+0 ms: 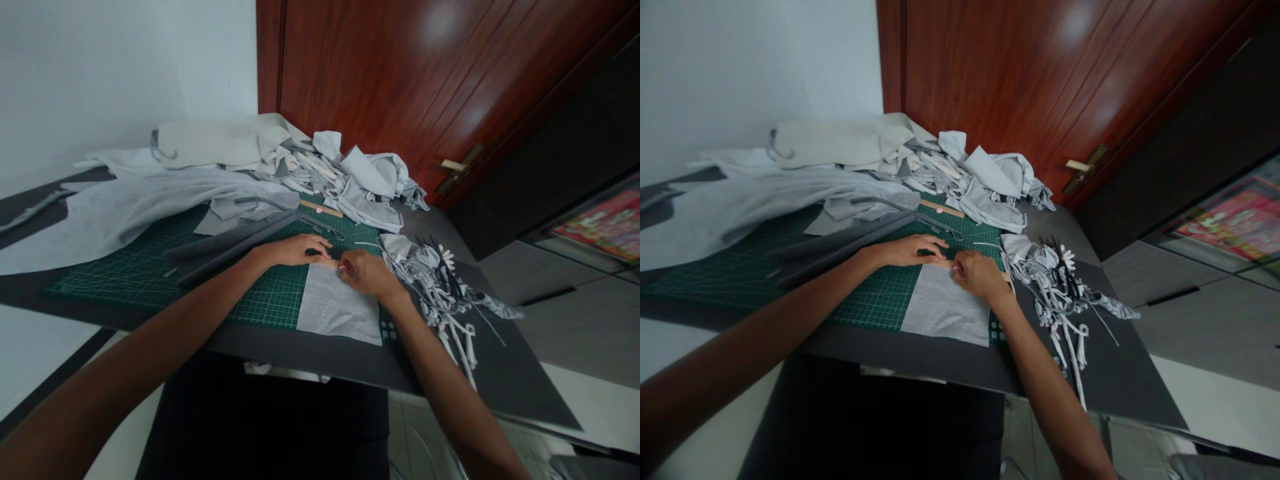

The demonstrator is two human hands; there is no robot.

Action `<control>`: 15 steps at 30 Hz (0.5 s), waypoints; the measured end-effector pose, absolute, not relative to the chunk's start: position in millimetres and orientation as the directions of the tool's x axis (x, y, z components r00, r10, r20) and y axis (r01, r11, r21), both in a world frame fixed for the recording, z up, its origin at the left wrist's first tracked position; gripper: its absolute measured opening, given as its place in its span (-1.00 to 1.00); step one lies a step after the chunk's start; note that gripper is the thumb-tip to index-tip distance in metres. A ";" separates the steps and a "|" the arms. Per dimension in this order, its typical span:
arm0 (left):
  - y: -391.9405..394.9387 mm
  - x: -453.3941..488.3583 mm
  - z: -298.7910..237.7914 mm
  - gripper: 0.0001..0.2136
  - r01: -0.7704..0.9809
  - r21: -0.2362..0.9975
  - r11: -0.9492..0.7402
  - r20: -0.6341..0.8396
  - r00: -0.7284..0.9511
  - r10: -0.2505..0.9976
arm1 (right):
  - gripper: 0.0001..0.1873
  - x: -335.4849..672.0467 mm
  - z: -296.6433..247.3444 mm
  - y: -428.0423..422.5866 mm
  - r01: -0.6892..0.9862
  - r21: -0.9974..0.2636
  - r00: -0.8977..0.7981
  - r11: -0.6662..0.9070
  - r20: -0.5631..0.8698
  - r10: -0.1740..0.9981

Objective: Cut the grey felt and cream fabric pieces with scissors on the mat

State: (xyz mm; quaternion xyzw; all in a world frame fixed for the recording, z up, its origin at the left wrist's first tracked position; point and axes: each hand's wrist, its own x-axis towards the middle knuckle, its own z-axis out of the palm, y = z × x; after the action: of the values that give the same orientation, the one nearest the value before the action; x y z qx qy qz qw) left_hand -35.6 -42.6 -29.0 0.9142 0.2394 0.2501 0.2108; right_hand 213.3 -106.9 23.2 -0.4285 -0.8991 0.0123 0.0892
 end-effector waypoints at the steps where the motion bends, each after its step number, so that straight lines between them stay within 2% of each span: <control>1: -42.8 -35.4 -29.0 -0.80 0.337 0.507 -0.793 0.351 0.760 0.547 | -0.93 209.9 24.0 -107.4 0.769 -0.088 -0.620 0.633 0.142 0.772; 6: -46.3 -34.0 -26.1 -0.81 0.343 0.523 -0.780 0.335 0.759 0.559 | -0.90 199.1 23.9 -107.5 0.762 -0.117 -0.623 0.637 0.137 0.770; 15: -47.4 -33.9 -23.4 -0.80 0.325 0.560 -0.762 0.329 0.757 0.565 | -0.91 220.1 16.5 -101.3 0.633 -0.380 -0.657 0.675 0.197 0.727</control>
State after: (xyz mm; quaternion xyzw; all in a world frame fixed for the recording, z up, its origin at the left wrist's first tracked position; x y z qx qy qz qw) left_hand -33.9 -47.4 -23.4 0.9054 0.2459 0.2474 0.2422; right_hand 220.1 -101.3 16.5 -0.3780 -0.8994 0.1405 0.1688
